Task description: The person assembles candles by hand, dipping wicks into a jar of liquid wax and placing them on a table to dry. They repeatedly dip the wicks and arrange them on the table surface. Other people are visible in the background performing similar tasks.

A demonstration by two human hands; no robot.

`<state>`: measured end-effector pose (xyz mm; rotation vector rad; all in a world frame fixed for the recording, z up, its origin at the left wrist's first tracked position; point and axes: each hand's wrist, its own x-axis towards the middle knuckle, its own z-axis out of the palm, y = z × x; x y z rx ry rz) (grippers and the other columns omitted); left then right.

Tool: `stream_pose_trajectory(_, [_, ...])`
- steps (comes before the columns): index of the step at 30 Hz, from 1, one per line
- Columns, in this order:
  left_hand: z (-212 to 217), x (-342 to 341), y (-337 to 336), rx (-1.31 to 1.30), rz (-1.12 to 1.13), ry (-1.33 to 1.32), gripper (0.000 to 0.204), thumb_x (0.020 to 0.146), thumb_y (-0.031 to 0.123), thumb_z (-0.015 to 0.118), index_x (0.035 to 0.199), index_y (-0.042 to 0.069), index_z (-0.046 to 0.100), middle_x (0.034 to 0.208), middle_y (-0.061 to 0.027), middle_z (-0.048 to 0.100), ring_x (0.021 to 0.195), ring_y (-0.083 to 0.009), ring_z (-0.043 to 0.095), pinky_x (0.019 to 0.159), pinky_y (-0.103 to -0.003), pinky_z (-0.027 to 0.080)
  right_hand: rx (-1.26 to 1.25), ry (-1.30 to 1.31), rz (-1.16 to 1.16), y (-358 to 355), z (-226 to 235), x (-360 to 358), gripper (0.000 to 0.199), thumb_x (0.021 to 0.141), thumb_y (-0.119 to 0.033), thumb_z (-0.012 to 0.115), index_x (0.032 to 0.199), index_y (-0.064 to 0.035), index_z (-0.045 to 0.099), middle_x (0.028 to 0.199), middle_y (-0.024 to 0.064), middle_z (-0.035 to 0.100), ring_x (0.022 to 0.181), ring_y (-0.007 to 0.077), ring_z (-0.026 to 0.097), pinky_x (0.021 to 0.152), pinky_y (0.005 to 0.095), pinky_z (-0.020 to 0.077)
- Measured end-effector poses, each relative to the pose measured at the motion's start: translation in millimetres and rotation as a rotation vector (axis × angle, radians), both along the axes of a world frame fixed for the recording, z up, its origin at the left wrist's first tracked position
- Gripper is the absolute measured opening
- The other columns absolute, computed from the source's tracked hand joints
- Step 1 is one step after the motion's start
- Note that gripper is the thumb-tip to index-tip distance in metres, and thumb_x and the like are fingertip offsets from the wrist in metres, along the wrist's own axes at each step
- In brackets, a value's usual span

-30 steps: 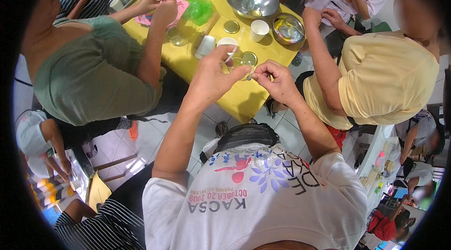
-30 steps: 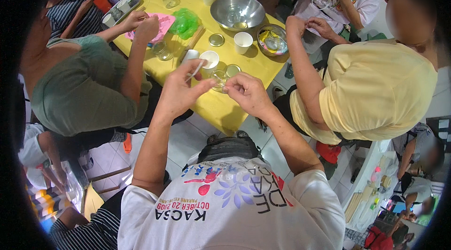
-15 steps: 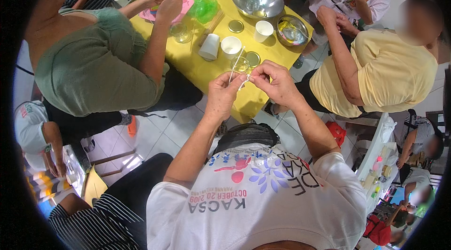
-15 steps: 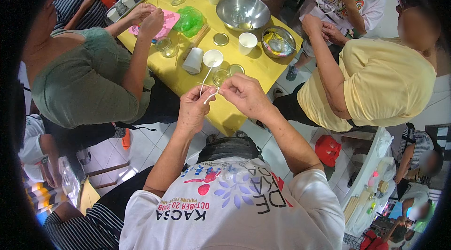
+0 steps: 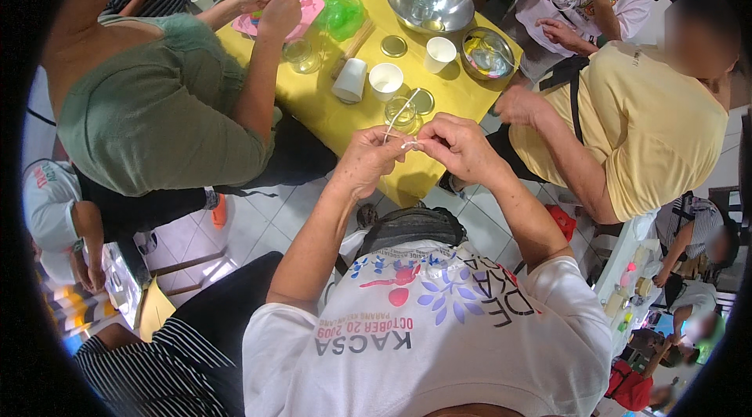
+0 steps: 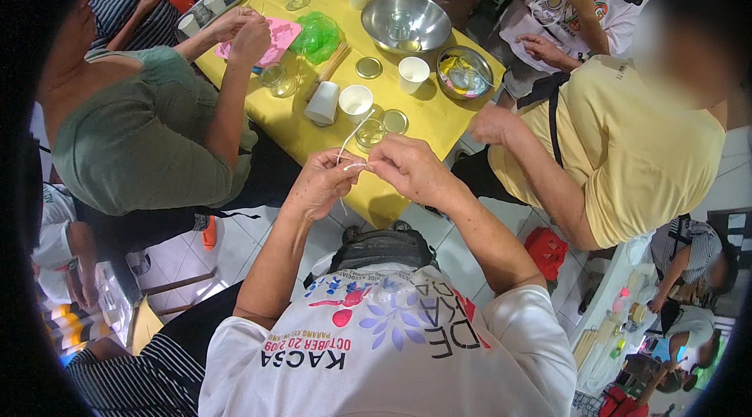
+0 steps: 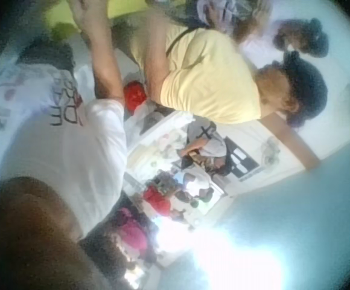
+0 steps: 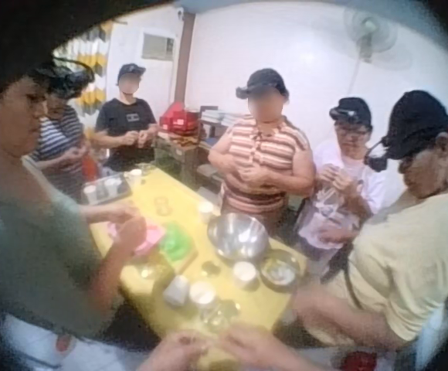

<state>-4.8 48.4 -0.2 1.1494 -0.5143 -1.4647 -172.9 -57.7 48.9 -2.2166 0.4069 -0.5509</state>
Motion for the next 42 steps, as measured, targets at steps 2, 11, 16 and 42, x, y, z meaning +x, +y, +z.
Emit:
stream_pose_trajectory(2, [1.3, -1.6, -2.3, 0.001, 0.005, -0.043, 0.016, 0.083, 0.016, 0.07, 0.09, 0.001, 0.067, 0.073, -0.0017, 0.058, 0.054, -0.0028, 0.039, 0.046, -0.019, 0.026, -0.017, 0.002, 0.006, -2.3, 0.5, -0.8, 0.01, 0.085, -0.01, 0.066, 0.089, -0.0017, 0.064, 0.074, 0.0071, 0.058, 0.063, 0.0164, 0.056, 0.057, 0.0282, 0.0433])
stream_pose_trajectory(11, [9.4, 1.1, -17.2, 0.001, 0.051, -0.19, 0.021, 0.085, 0.023, 0.069, 0.09, 0.002, 0.067, 0.07, 0.0014, 0.056, 0.053, -0.0023, 0.037, 0.046, -0.019, 0.026, -0.111, -0.044, -0.001, -14.3, 3.7, 8.6, 0.012, 0.086, -0.01, 0.064, 0.093, -0.0013, 0.06, 0.078, 0.0141, 0.058, 0.072, 0.0316, 0.059, 0.063, 0.0391, 0.0464])
stream_pose_trajectory(16, [17.7, 5.2, -16.6, -0.039, 0.071, -0.129, 0.02, 0.086, 0.022, 0.067, 0.088, 0.003, 0.067, 0.069, 0.0029, 0.055, 0.053, -0.0019, 0.036, 0.047, -0.02, 0.026, -0.174, -0.088, -0.012, -17.3, 1.9, 14.7, 0.009, 0.086, -0.007, 0.064, 0.094, -0.0026, 0.062, 0.076, 0.0097, 0.056, 0.066, 0.0231, 0.057, 0.058, 0.0319, 0.0442])
stream_pose_trajectory(42, [-12.1, 6.6, -21.8, -0.029, 0.139, -0.206, 0.022, 0.084, 0.023, 0.071, 0.081, 0.002, 0.064, 0.074, 0.0002, 0.058, 0.064, -0.0056, 0.044, 0.059, -0.023, 0.035, -0.091, -0.065, 0.017, -20.9, -8.6, 22.9, 0.009, 0.087, -0.009, 0.064, 0.09, -0.0014, 0.06, 0.075, 0.0084, 0.056, 0.062, 0.0191, 0.054, 0.057, 0.0308, 0.0425])
